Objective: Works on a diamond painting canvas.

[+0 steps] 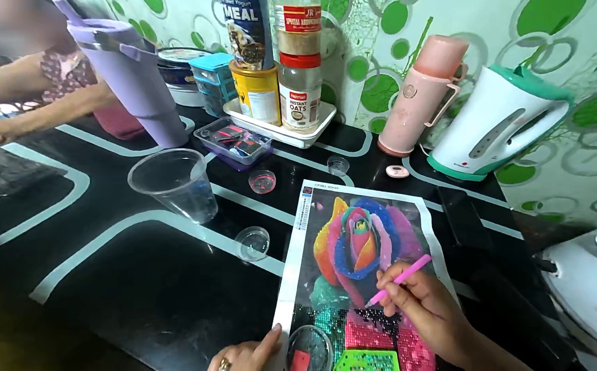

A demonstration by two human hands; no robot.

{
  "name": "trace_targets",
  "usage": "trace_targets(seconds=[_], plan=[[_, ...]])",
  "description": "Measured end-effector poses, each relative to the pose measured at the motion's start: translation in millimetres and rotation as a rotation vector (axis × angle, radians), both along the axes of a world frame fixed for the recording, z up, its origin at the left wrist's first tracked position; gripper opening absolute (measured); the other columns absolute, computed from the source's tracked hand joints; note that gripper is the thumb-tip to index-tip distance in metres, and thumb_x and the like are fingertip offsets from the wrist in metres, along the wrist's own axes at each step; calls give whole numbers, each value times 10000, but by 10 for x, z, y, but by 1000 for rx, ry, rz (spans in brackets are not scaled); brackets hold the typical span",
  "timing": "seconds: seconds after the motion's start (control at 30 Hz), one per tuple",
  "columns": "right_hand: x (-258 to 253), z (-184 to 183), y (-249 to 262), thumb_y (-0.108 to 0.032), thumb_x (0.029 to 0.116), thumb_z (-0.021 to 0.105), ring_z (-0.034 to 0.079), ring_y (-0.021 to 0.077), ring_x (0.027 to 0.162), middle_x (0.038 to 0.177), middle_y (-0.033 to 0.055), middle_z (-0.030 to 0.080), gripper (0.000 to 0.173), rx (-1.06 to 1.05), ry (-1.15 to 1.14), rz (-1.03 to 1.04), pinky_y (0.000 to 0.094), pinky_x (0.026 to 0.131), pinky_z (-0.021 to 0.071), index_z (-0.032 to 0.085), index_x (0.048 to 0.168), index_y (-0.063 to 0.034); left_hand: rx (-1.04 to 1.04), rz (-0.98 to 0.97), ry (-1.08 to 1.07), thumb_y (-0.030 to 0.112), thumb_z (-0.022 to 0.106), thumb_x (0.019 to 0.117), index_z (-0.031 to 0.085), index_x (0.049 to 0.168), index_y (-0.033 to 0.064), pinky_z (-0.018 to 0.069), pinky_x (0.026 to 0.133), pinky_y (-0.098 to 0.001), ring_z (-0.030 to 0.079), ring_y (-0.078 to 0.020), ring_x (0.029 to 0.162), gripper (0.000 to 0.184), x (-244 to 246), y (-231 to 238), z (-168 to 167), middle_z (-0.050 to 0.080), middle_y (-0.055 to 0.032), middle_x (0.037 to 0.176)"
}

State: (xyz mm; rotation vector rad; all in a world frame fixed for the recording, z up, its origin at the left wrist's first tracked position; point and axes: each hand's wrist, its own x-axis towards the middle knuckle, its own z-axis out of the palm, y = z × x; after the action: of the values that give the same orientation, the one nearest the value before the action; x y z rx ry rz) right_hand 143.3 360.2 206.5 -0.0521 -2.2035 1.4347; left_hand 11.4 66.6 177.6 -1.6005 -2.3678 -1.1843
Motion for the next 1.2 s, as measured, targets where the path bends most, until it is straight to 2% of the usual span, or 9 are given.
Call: trace_targets(seconds=[0.1, 0.17, 0.23, 0.33, 0.4, 0.53, 0.67, 1.2], plan=[[-41, 47, -91, -320, 1095, 475, 657, -15, 787, 946, -11, 668, 263, 152, 67, 58, 157, 728, 583, 609, 1080, -94, -42, -41, -30, 626, 704, 855, 617, 1326, -1, 480, 911, -542, 654, -350, 992, 789, -101, 59, 70, 698, -222, 1078], [-55, 117, -201, -310, 1089, 497, 663, 1, 835, 942, -13, 676, 240, 246, 91, 79, 230, 906, 570, 615, 1081, -101, -52, -59, -25, 655, 712, 831, 652, 1303, 49, 486, 880, -537, 652, -330, 995, 770, -146, 103, 75, 700, -187, 1077], [-74, 189, -334, -300, 1085, 507, 675, 20, 862, 914, -6, 670, 227, 318, 101, 99, 321, 1073, 520, 618, 1061, -103, -50, -69, -13, 683, 696, 825, 679, 1288, 103, 485, 860, -519, 650, -301, 978, 743, -174, 147, 65, 703, -151, 1056], [-109, 242, -496, -254, 1081, 517, 686, 64, 936, 910, 37, 674, 221, 349, 81, 174, 350, 1171, 425, 629, 1029, -70, -19, -71, -1, 705, 670, 828, 694, 1284, 151, 473, 838, -490, 640, -270, 948, 718, -192, 182, 3, 700, -119, 1026], [-149, 207, -560, -246, 1078, 522, 688, 76, 939, 904, 48, 677, 228, 362, 78, 197, 356, 1184, 402, 641, 1015, -62, 0, -62, 9, 712, 656, 836, 698, 1282, 172, 466, 829, -468, 633, -252, 940, 702, -197, 191, -37, 696, -100, 1012], [-210, 90, -611, -263, 1081, 512, 689, 69, 915, 893, 35, 683, 241, 399, 77, 187, 344, 1166, 420, 643, 1010, -74, 0, -37, 62, 704, 642, 848, 714, 1256, 191, 469, 822, -456, 642, -241, 948, 659, -183, 206, -77, 706, -72, 1014], [-245, 27, -624, -260, 1084, 497, 681, 44, 900, 893, 24, 680, 235, 440, 64, 160, 309, 1158, 421, 637, 1020, -82, -2, -31, 78, 693, 639, 855, 716, 1248, 187, 481, 828, -471, 649, -249, 956, 645, -176, 214, -90, 704, -73, 1026], [-266, -46, -631, -246, 1079, 510, 685, 45, 910, 898, 28, 681, 212, 447, 40, 168, 327, 1165, 419, 628, 1030, -77, 9, 0, 110, 695, 597, 876, 718, 1238, 203, 477, 818, -450, 644, -235, 940, 622, -156, 231, -118, 700, -58, 1024]])
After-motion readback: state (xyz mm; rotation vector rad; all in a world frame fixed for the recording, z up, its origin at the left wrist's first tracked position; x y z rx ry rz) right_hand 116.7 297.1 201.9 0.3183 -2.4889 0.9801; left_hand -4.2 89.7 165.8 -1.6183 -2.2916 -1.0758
